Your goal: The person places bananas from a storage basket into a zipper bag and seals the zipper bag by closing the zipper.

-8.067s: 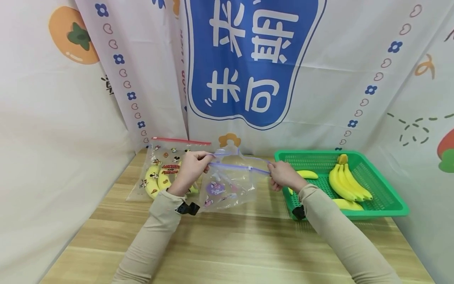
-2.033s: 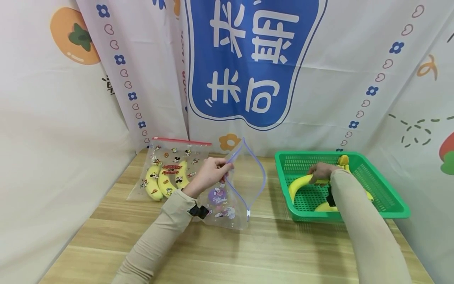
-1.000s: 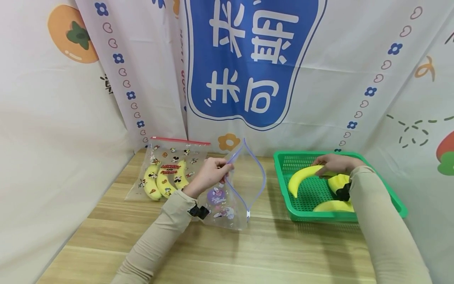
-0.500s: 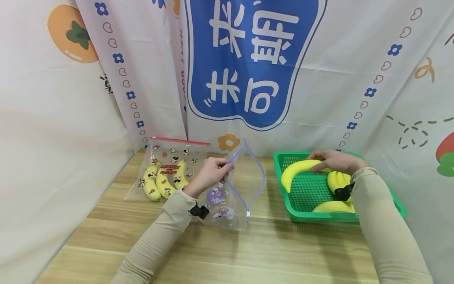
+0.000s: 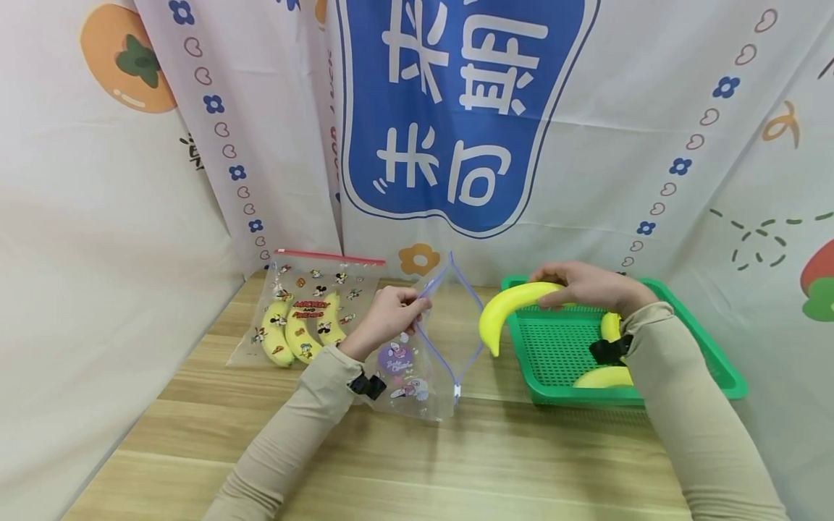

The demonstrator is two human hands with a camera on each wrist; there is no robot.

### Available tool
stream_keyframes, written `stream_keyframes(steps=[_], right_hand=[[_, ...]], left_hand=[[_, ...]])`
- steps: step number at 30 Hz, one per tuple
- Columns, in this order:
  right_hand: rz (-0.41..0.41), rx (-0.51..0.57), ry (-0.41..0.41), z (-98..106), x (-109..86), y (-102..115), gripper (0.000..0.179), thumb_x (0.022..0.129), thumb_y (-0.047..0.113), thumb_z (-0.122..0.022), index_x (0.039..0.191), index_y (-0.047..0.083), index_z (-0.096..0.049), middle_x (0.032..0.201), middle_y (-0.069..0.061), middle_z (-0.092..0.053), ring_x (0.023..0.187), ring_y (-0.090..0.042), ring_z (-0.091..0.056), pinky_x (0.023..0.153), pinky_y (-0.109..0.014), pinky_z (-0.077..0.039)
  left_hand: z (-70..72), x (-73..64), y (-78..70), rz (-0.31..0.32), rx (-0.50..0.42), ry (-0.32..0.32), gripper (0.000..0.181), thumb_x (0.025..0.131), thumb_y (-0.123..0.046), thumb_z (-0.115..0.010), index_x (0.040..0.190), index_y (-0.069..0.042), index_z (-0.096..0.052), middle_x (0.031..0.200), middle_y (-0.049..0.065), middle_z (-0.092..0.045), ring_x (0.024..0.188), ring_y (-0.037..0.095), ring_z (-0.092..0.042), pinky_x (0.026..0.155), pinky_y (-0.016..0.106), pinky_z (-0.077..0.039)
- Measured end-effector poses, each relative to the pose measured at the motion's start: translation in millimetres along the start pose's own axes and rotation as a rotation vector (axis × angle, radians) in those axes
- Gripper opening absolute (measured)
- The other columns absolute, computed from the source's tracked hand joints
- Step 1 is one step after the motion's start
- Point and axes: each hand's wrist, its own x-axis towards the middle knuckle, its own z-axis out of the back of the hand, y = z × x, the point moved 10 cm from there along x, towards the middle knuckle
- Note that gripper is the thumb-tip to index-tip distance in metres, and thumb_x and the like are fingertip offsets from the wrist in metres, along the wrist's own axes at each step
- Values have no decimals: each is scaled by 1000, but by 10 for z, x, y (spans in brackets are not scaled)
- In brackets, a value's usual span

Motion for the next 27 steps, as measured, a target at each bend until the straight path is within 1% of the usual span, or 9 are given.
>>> stream_keyframes(steps=[5, 9, 12, 17, 21, 24, 27], right_hand=[[32, -23, -13, -99, 65, 159, 33, 90, 21, -66, 116, 4, -56, 96, -14, -60, 82, -26, -58, 74, -33, -52], [28, -31, -20, -185, 95, 224, 29, 91, 19, -64, 116, 6, -56, 95, -12, -59, 86, -30, -55, 76, -35, -51], [28, -43, -27, -243, 110, 274, 29, 92, 17, -63, 117, 6, -57, 94, -11, -57, 87, -31, -53, 77, -37, -48], [15, -82, -46, -316, 137, 329, 29, 92, 16, -61, 119, 4, -56, 91, -11, -57, 81, -28, -52, 72, -36, -45], [-10, -109, -35, -404, 161, 349, 30, 93, 14, -60, 120, 4, -55, 88, -10, -56, 74, -25, -50, 66, -34, -44], [-4, -163, -41, -463, 179, 388, 29, 93, 14, -59, 121, 5, -56, 86, -8, -55, 67, -21, -48, 61, -32, -44], [42, -261, -71, -502, 188, 471, 28, 92, 15, -60, 119, 6, -58, 85, -4, -55, 64, -17, -47, 59, -31, -44]], left_hand=[[11, 4, -4, -6, 1, -6, 23, 91, -14, -59, 71, -5, -66, 60, 6, -60, 47, 14, -58, 50, 34, -56], [21, 4, -12, -9, -4, -7, 23, 92, -14, -59, 72, -4, -66, 60, 6, -60, 48, 15, -59, 50, 35, -56], [31, 4, -15, -9, -11, -9, 23, 92, -14, -59, 72, -5, -66, 60, 7, -60, 48, 15, -59, 51, 37, -57], [37, 7, -28, -11, -22, -13, 24, 92, -14, -59, 70, -5, -64, 60, 7, -59, 48, 16, -59, 55, 44, -57], [47, 5, -31, -8, -24, -22, 23, 93, -14, -58, 73, -4, -63, 62, 8, -60, 49, 17, -59, 54, 42, -57], [51, 3, -28, 3, -25, -29, 20, 93, -14, -58, 76, -5, -64, 64, 8, -60, 49, 18, -60, 51, 36, -56], [48, 4, -16, 20, -38, -31, 19, 93, -14, -58, 78, -4, -64, 65, 9, -61, 49, 18, -60, 52, 37, -57]])
